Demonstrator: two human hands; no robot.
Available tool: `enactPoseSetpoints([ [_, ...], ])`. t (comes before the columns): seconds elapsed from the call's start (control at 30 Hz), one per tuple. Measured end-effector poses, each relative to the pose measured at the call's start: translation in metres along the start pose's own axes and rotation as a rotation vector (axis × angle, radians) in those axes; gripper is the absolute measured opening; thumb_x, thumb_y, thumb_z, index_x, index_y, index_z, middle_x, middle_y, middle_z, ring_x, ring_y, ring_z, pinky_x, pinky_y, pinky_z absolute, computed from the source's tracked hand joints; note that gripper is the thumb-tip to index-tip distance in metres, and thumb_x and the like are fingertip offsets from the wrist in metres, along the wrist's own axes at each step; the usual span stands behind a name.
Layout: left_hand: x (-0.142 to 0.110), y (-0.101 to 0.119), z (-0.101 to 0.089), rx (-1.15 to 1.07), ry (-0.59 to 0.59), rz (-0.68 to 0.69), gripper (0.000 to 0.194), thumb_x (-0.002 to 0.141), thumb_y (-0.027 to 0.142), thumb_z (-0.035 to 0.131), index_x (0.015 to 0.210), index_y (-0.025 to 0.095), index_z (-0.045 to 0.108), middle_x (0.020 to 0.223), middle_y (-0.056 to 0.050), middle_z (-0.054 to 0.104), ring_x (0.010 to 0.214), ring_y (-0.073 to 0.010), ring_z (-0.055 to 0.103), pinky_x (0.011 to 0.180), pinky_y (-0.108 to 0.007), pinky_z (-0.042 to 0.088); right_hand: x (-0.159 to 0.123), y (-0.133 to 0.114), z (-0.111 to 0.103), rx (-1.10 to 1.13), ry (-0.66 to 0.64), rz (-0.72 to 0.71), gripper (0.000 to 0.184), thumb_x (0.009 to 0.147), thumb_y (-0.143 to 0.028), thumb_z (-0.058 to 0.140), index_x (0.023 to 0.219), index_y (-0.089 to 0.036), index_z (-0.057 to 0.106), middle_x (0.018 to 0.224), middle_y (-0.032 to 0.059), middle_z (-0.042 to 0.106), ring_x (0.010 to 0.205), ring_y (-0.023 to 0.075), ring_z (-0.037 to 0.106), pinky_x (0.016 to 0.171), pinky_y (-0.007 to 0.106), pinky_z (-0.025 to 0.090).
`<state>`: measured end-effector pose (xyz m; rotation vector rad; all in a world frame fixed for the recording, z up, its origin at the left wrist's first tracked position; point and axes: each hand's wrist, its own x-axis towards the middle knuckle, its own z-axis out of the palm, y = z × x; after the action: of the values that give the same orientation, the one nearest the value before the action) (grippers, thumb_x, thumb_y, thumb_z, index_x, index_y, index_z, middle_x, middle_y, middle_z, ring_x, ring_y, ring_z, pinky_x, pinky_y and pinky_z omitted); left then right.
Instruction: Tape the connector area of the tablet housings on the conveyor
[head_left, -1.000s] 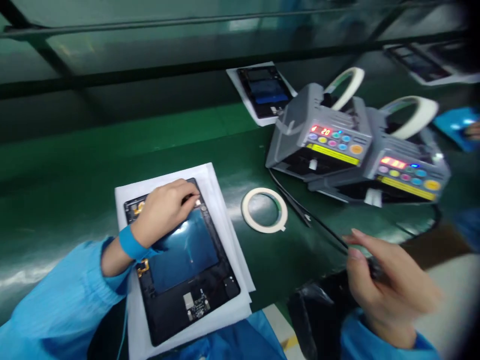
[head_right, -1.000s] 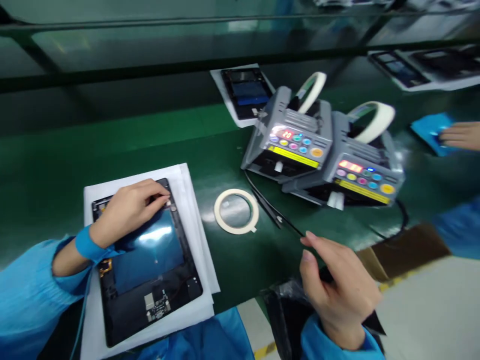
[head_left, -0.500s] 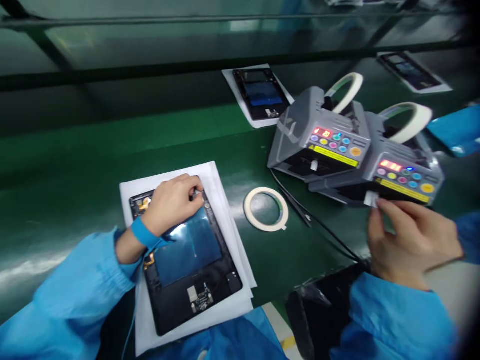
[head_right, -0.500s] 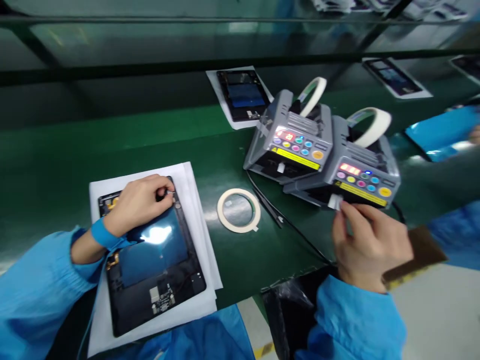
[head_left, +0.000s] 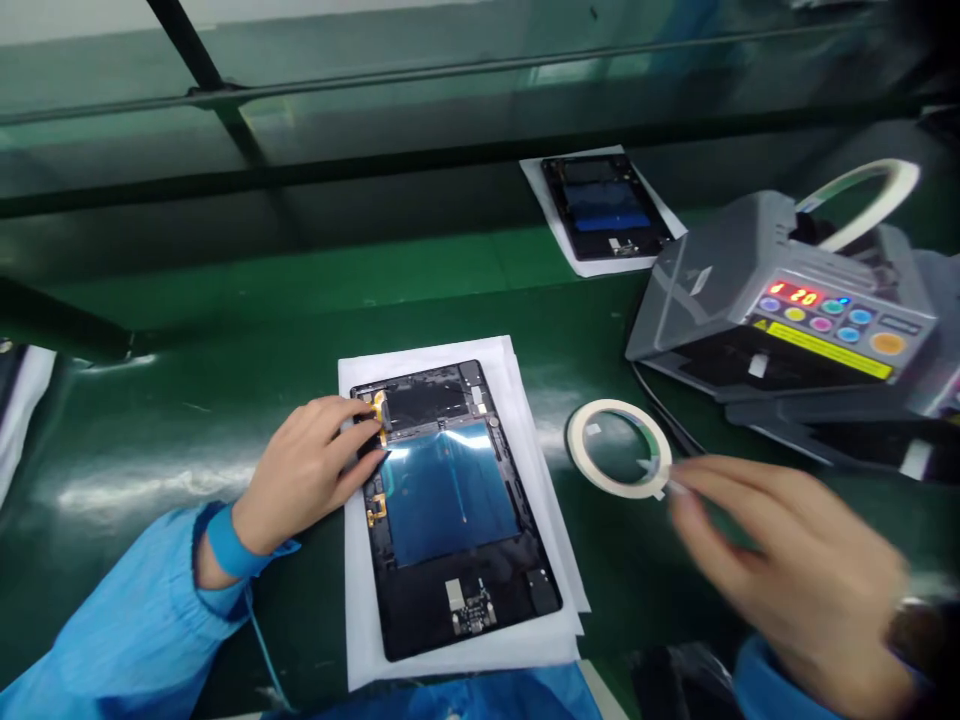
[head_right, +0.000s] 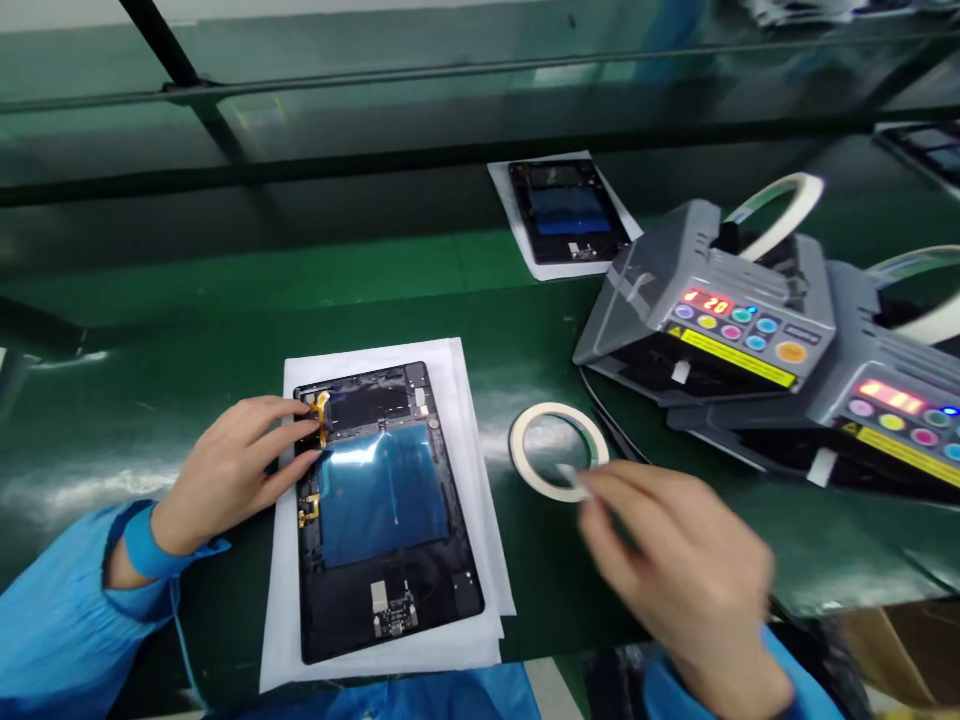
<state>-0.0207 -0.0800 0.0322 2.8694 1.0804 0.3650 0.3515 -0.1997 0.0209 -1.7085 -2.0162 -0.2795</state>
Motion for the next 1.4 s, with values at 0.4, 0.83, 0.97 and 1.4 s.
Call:
enactPoseSetpoints([
  [0.4,-0.015,-0.004,0.024,-0.005,0.026,-0.075,0.044,0.090,0.043,0.046,0.117,0.010,0.056,0.122,-0.015,0.057,0.112,-0.0294,0.051,0.090,-0.042,0.047,0.144,-0.148,0.115,0.219,-0.088,-0.402,0.014,0.084,-0.017,0.055,0.095,-0.017,0.064,0.089,0.0008,0.069,0.074,0.0120,0.064,0.058,0.023,0.044],
  [0.83,-0.017,-0.004,0.028,-0.053,0.011,-0.100,0.045,0.092,0.045,0.040,0.120,0.012,0.055,0.126,-0.011,0.056,0.107,-0.0272,0.051,0.089,-0.041,0.043,0.134,-0.144,0.122,0.149,-0.064,-0.519,0.012,0.083,-0.016,0.060,0.094,-0.015,0.065,0.090,0.0033,0.070,0.077,0.0125,0.063,0.067,0.023,0.046],
  [0.97,-0.016,-0.005,0.027,-0.050,0.004,-0.100,0.044,0.092,0.044,0.040,0.120,0.012,0.054,0.128,-0.011,0.055,0.104,-0.0265,0.052,0.087,-0.041,0.044,0.133,-0.143,0.123,0.158,-0.070,-0.528,0.012,0.083,-0.017,0.060,0.094,-0.015,0.065,0.091,0.0037,0.069,0.078,0.0129,0.063,0.068,0.024,0.046],
  [1.4,-0.016,-0.005,0.028,-0.060,0.014,-0.100,0.042,0.090,0.043,0.044,0.117,0.012,0.055,0.126,-0.012,0.056,0.103,-0.0267,0.054,0.086,-0.041,0.044,0.136,-0.143,0.122,0.167,-0.110,-0.549,0.012,0.085,-0.016,0.057,0.092,-0.016,0.067,0.090,0.0028,0.069,0.080,0.0133,0.062,0.067,0.025,0.044],
])
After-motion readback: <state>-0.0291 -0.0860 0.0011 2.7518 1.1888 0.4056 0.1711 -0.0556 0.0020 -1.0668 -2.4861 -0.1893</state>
